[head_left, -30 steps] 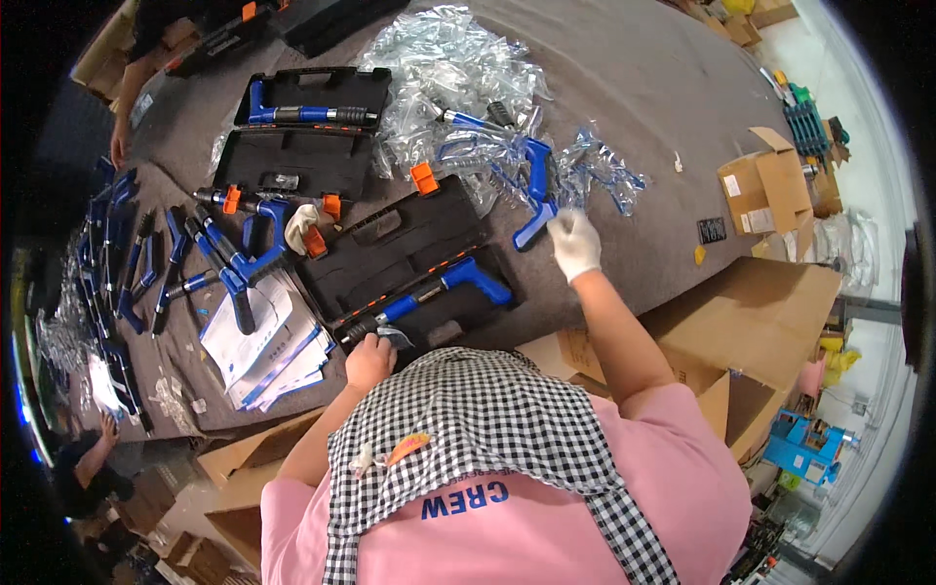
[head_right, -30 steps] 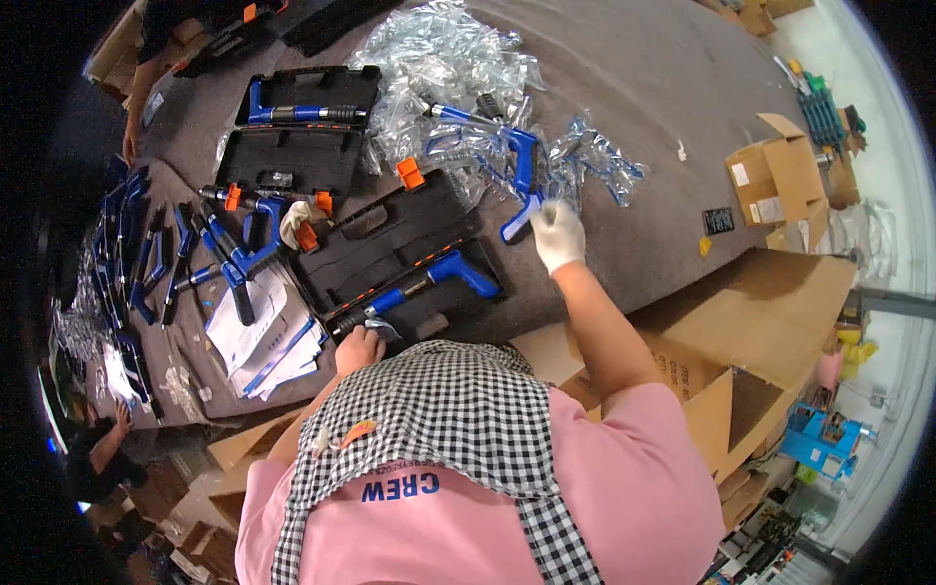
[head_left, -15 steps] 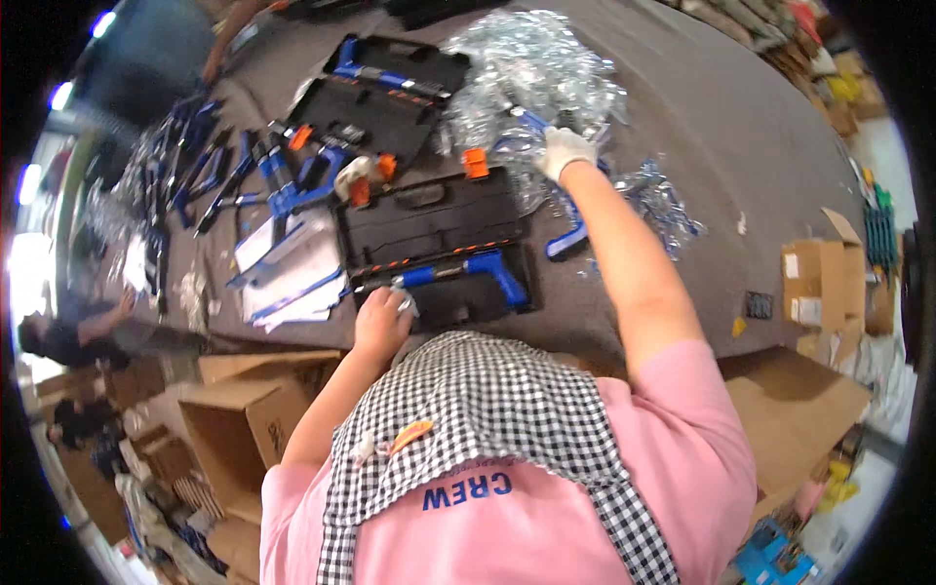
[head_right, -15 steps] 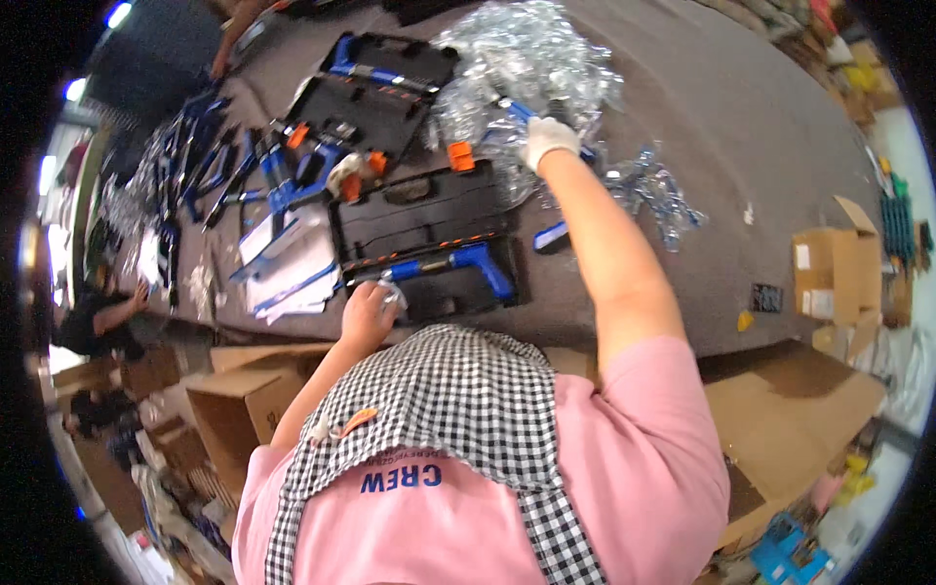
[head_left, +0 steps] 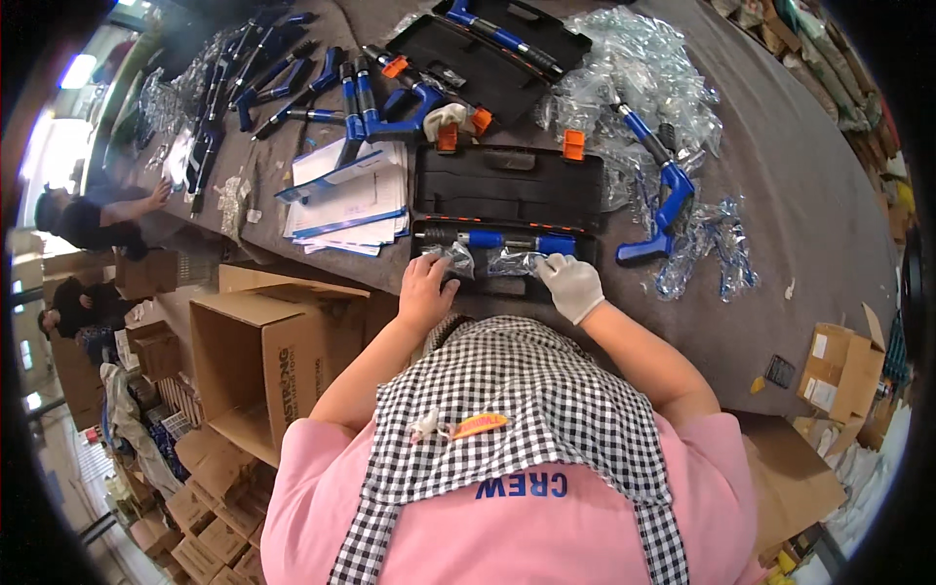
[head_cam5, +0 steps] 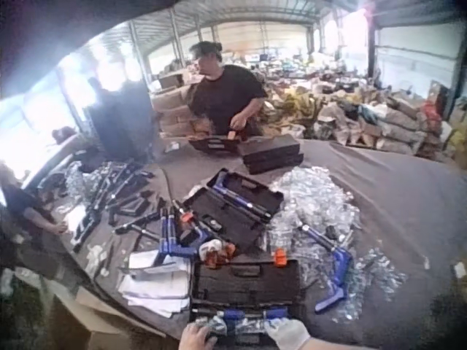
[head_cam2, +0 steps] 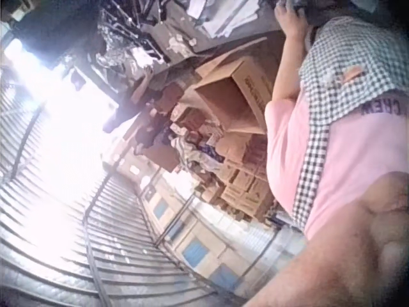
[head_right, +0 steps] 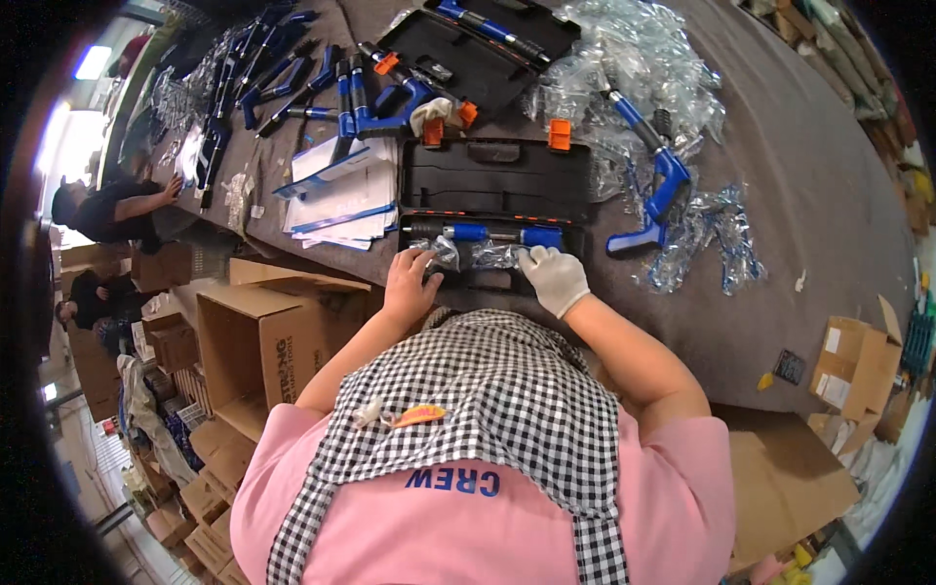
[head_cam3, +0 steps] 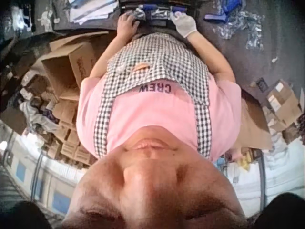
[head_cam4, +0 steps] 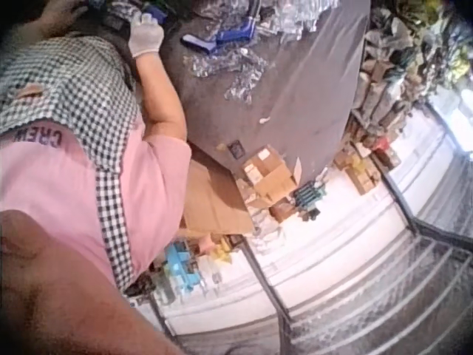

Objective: Packing hand tools and manuals into plastic storage cases and organizing them into boxes.

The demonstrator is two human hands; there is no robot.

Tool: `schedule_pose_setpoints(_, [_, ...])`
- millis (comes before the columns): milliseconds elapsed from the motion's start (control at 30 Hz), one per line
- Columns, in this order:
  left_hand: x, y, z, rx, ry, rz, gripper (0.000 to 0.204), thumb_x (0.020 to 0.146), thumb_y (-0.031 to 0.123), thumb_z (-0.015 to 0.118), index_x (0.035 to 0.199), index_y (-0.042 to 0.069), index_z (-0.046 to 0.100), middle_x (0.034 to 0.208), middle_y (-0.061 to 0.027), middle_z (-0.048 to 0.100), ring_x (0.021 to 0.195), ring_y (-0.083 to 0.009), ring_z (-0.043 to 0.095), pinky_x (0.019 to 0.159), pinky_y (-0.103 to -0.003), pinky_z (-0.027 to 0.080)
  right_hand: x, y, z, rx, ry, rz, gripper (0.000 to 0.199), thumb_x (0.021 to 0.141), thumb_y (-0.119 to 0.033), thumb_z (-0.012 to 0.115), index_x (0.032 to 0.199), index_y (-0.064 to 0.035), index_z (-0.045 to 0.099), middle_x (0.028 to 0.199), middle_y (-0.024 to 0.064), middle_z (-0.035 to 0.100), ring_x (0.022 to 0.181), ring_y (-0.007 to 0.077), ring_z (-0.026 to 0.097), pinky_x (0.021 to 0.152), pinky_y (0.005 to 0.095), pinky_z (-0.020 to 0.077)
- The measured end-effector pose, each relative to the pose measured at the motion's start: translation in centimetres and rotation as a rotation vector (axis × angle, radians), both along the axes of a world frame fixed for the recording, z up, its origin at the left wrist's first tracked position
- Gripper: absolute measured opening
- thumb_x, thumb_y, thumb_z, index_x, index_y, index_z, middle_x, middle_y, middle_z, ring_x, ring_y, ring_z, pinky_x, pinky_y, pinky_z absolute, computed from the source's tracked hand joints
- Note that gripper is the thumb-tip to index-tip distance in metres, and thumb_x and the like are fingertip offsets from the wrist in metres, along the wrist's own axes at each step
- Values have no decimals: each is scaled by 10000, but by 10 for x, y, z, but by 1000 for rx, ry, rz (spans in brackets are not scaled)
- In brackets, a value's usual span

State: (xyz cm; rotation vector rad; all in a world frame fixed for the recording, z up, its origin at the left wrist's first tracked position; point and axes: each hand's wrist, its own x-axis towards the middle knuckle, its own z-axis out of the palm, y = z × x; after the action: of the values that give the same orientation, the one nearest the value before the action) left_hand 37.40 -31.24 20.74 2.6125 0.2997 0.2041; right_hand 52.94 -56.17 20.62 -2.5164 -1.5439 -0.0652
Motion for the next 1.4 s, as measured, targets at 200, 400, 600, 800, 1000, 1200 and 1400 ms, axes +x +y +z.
schedule_pose_setpoints(200, [8,38,1,11,-49,-14,384,755,151,697,1106,37,592,1099,-154,559,1038,-351,525,912,-442,436,3,13,-13,-125,71,12,306,788,-112,560,1087,-87,621,846,45,592,753,217,629,606,342,523])
schedule_pose_setpoints(400, [26,140,14,404,-219,329,621,711,200,747,1260,84,480,1228,-158,473,1192,-361,418,1020,-508,313,-4,24,7,-372,194,-100,370,807,-133,573,1171,-69,568,968,75,601,894,236,621,728,355,520])
schedule_pose_setpoints(600, [63,234,41,585,13,225,570,700,238,760,1214,91,562,1241,-107,548,1238,-303,425,1063,-504,284,-8,49,70,-44,455,-49,498,679,-205,715,1125,-25,584,1205,134,542,1128,310,500,941,424,409])
schedule_pose_setpoints(800, [63,218,47,406,268,130,170,793,206,599,759,41,621,794,-186,633,785,-390,618,706,-504,484,-23,51,14,-132,368,42,545,703,-341,745,1132,-28,621,1290,84,507,1215,272,438,1016,432,381])
schedule_pose_setpoints(1000, [69,81,70,212,-118,-339,220,732,81,595,939,21,639,1168,-184,601,1109,-367,550,943,-438,447,-27,43,15,-151,214,66,638,717,-442,715,1208,-53,593,1318,102,490,1253,315,408,1068,500,312])
schedule_pose_setpoints(1200, [95,-14,31,297,245,-779,220,753,125,602,958,52,634,1186,-135,583,1277,-321,457,1021,-570,360,-40,17,23,329,54,-68,356,659,-240,735,983,-130,639,1154,62,526,1133,253,462,1053,510,296])
schedule_pose_setpoints(1400, [112,-20,45,309,230,-806,126,747,143,607,856,83,627,931,-86,644,1079,-292,585,888,-481,449,-29,38,69,50,-31,-205,354,770,-234,641,1091,-87,627,1100,72,568,1117,242,491,1007,586,293])
